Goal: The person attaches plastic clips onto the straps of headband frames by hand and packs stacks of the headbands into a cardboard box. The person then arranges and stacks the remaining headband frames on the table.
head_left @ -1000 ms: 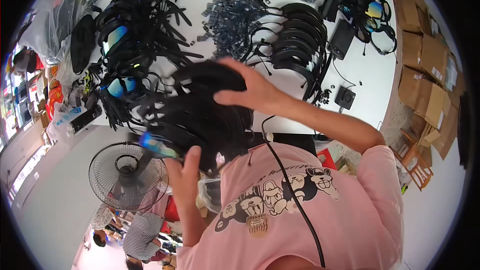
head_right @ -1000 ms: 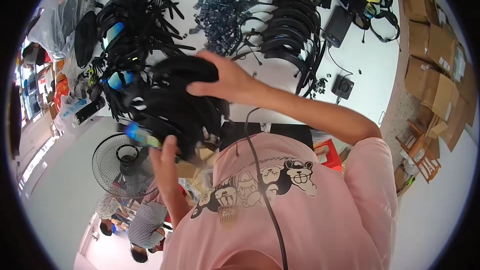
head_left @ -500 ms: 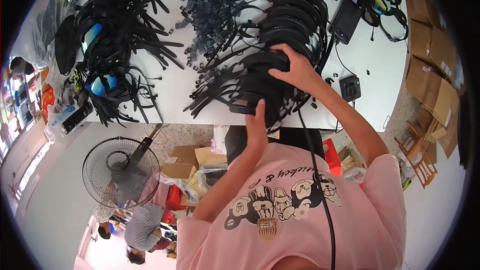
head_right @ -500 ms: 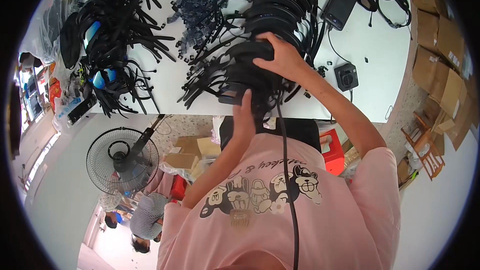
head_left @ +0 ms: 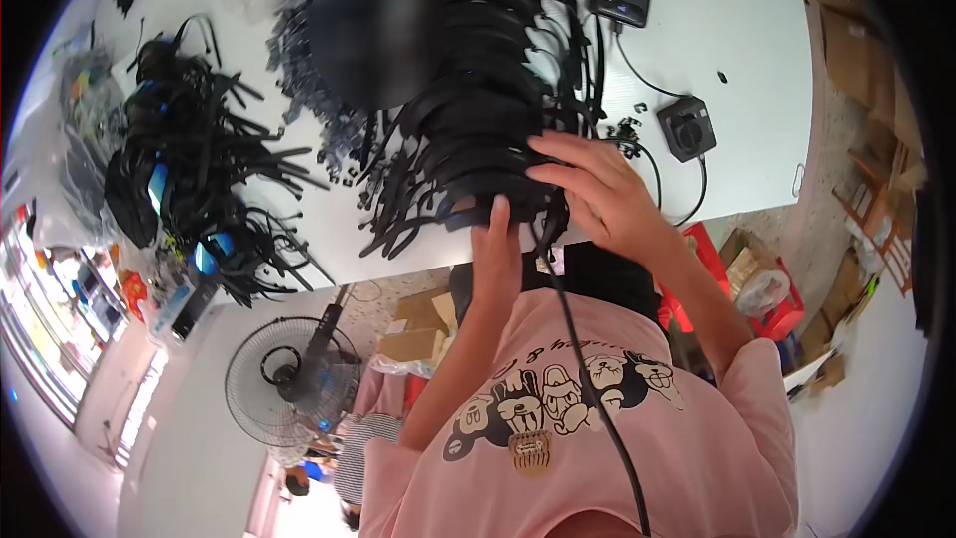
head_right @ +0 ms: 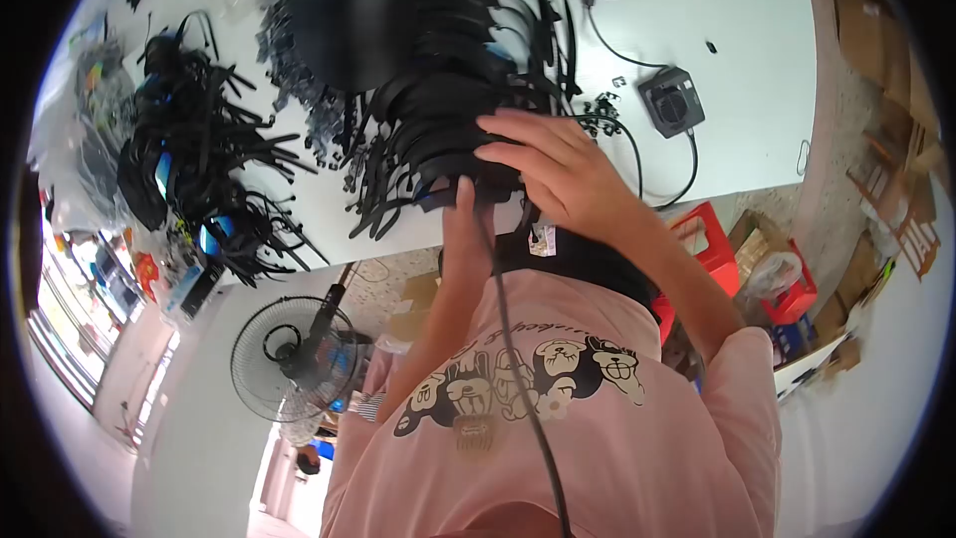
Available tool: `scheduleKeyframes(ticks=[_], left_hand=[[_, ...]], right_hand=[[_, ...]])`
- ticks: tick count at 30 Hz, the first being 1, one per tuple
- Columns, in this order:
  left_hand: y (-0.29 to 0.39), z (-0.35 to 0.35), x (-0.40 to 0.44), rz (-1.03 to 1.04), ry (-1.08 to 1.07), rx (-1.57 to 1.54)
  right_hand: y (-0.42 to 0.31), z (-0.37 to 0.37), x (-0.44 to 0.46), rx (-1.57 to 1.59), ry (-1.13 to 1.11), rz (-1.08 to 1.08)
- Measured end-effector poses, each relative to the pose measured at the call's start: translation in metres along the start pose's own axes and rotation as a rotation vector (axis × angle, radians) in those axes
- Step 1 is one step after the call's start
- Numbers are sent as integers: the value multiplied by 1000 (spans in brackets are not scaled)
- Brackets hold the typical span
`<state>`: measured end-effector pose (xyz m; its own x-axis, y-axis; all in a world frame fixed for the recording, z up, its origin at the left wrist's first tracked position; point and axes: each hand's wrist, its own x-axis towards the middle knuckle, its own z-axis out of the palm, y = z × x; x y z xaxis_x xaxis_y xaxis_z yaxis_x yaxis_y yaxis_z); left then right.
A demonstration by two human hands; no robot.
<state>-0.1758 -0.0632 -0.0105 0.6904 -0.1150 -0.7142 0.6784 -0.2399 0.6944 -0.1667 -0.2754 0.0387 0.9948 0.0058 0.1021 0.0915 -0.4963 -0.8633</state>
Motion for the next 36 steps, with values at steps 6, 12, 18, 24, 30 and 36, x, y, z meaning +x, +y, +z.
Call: scheduleKeyframes(ticks=[6, 12, 18, 24, 30, 36], left_hand=[[5, -56, -62, -371, -150, 98], [-43, -101, -29, 323, -730, 1322], [-91, -109, 9, 238, -801, 1269], [-105, -133, -35, 110, -946, 1297], [-88, -156, -43, 435, -1064, 1246], [-46, -147, 46, 1107, -1001, 1226]], right_hand=[[-6, 22, -165, 384, 225, 588], [37, 119, -268, -97, -408, 355], [4, 124, -252, 519, -553, 867], [2, 144, -287, 1265, -707, 1108], [69, 246, -293, 788, -529, 934], [109, 241, -209, 387, -289, 1183]])
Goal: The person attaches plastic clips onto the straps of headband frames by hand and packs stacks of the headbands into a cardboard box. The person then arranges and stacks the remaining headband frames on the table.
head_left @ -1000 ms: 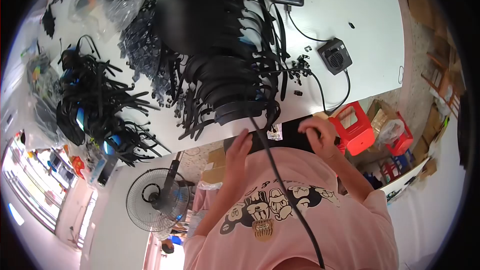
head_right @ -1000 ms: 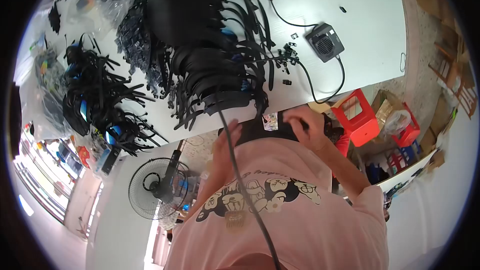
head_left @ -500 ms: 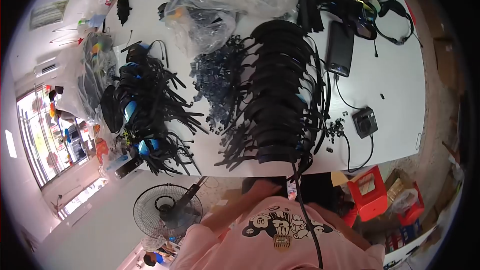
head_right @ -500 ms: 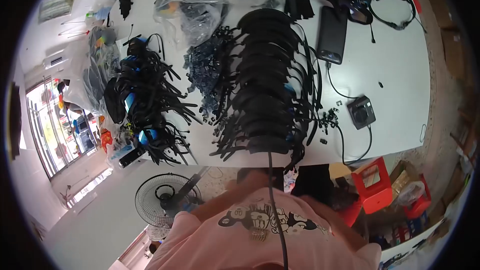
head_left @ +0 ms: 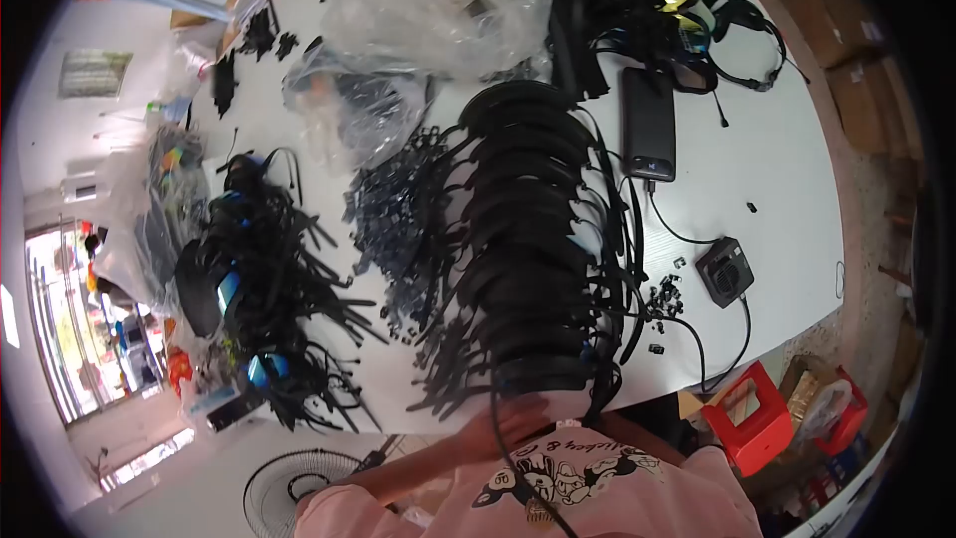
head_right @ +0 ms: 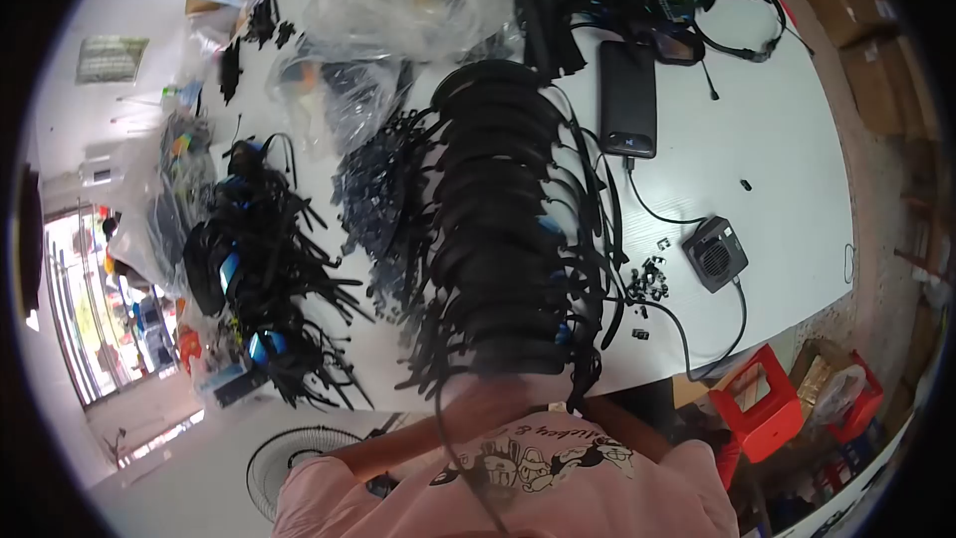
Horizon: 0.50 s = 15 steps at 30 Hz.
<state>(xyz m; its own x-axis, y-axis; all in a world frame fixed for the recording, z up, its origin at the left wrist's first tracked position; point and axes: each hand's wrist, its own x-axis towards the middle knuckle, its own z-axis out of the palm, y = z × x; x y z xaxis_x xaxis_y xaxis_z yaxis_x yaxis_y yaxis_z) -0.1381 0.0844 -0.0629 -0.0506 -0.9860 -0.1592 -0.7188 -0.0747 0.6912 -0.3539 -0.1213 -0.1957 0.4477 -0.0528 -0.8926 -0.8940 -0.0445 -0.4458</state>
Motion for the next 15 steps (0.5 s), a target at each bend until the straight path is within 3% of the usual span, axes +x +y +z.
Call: scheduleKeyframes(ticks=[2, 4, 7, 9, 15], left_hand=[[-18, -9, -4, 22, -80, 66], [-31, -10, -4, 103, -12, 166], [-49, 17, -38, 87, -286, 175], [-64, 44, -77, 59, -495, 389], [-69, 25, -71, 39, -480, 192]], right_hand=[[0, -4, 20, -149, 105, -129], [0, -8, 41, -287, 200, -230], [0, -7, 69, -402, 275, -295], [-2, -9, 84, -449, 313, -311], [-7, 2, 109, -507, 335, -330]])
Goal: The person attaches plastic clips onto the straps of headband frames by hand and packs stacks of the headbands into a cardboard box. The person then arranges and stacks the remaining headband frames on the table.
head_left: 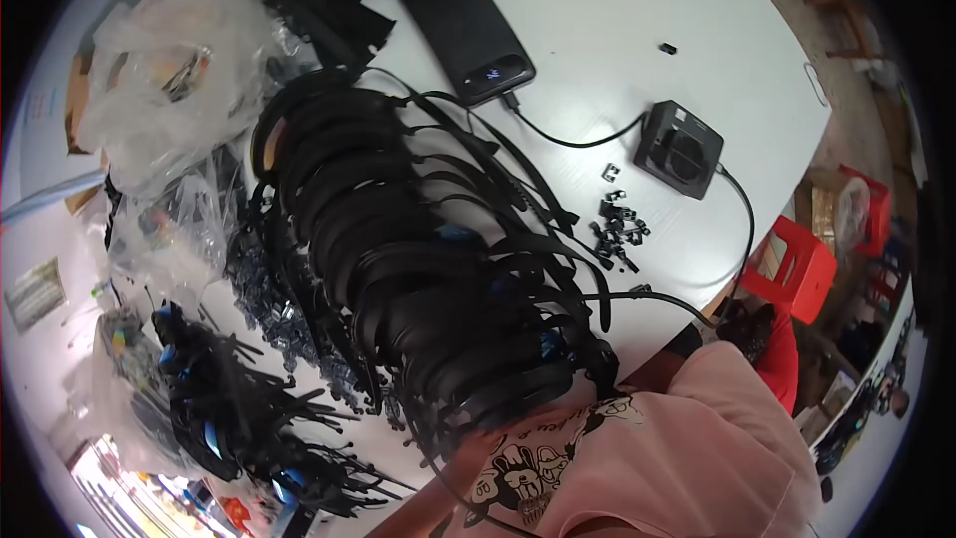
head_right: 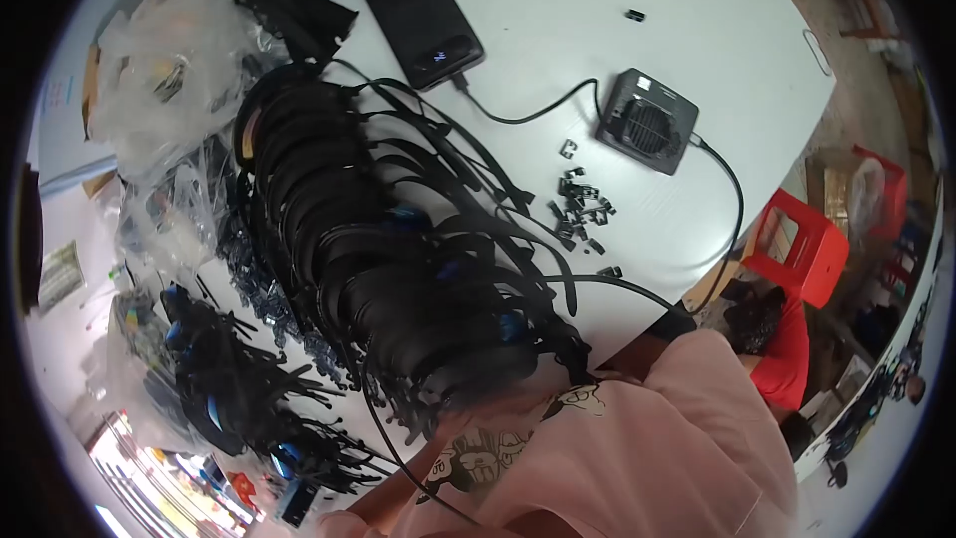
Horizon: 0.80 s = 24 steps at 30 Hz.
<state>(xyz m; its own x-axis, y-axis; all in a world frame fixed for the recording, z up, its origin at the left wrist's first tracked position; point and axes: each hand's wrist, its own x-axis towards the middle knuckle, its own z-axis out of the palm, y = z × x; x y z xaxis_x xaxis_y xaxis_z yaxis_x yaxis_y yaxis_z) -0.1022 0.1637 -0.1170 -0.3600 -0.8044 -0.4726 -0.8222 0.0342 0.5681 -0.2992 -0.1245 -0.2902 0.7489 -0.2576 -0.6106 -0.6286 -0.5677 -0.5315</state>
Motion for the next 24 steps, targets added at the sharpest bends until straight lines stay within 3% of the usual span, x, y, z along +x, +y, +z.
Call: scheduleKeyframes(ticks=[18, 22, 23, 24], left_hand=[[-5, -29, 39, -8, 394, 98], [1, -29, 44, -81, 528, -138], [12, -37, 48, -56, 522, -115], [29, -51, 57, 14, 516, 121]], right_hand=[[13, 53, 38, -292, 153, -185], [7, 77, 44, -306, 195, -198], [6, 83, 47, -311, 194, -202], [5, 85, 48, -320, 204, -202]])
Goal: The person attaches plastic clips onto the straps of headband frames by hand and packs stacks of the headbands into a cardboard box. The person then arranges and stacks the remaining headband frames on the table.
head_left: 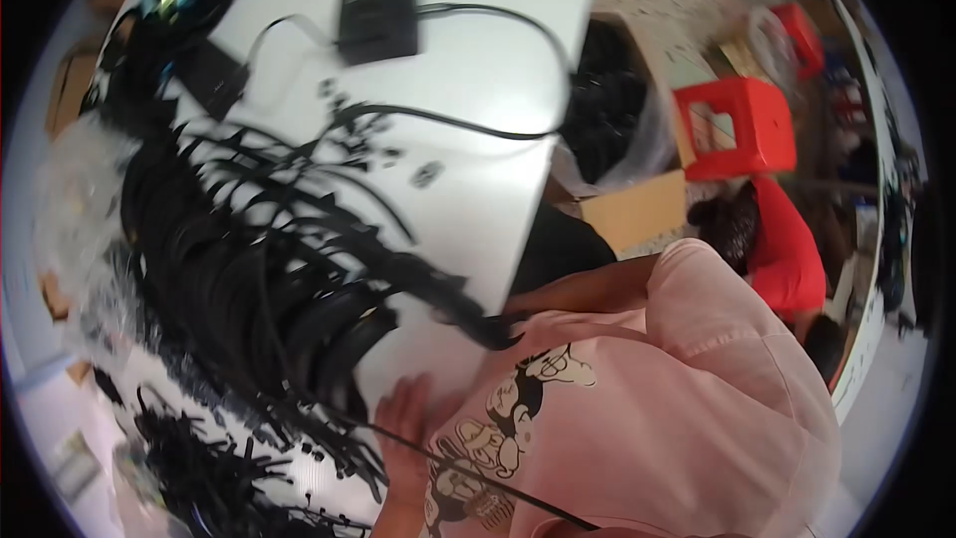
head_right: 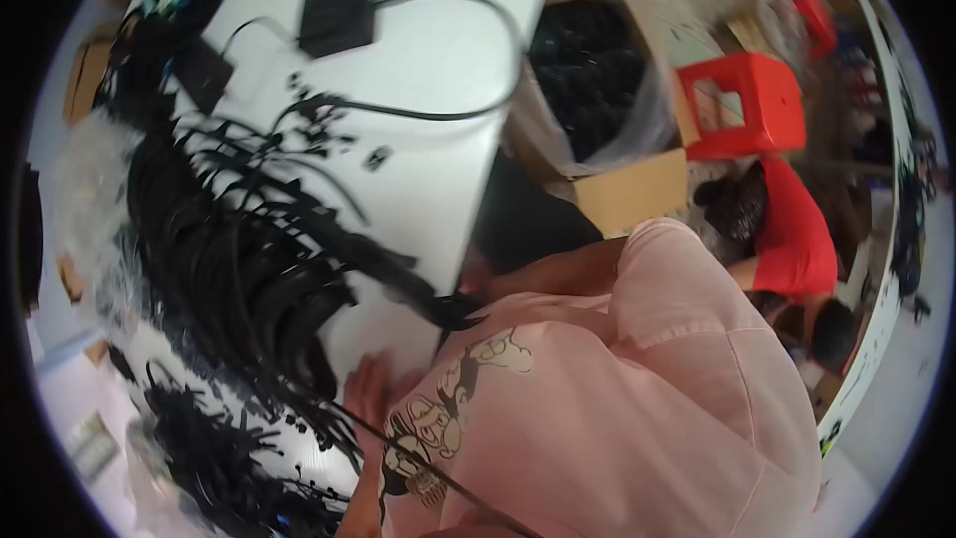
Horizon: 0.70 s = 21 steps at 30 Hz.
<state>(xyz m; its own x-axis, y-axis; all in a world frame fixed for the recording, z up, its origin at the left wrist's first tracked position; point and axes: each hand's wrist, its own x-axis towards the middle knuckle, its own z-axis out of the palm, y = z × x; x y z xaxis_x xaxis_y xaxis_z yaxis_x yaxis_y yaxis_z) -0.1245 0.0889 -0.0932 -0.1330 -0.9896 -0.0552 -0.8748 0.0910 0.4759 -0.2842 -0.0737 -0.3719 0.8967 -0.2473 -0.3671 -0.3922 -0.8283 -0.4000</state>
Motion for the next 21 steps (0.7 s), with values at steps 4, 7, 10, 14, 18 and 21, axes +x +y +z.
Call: scheduleKeyframes(ticks=[4, 7, 10, 14, 18, 21], left_hand=[[-1, 7, -5, 90, 9, 168], [8, 3, 0, 48, -31, 192], [5, 1, -5, 49, -57, 216], [6, 3, -1, 69, -30, 240], [9, 3, 0, 77, -22, 245], [10, 3, 0, 82, -14, 231]], right_hand=[[-8, 13, 1, -21, 18, -17], [-12, 23, 3, -23, 18, -50], [-14, 29, 8, -15, 39, -70], [-8, 25, 13, 20, 85, -15], [-5, 23, 8, 39, 88, -39], [-4, 37, 16, 81, 121, -26]])
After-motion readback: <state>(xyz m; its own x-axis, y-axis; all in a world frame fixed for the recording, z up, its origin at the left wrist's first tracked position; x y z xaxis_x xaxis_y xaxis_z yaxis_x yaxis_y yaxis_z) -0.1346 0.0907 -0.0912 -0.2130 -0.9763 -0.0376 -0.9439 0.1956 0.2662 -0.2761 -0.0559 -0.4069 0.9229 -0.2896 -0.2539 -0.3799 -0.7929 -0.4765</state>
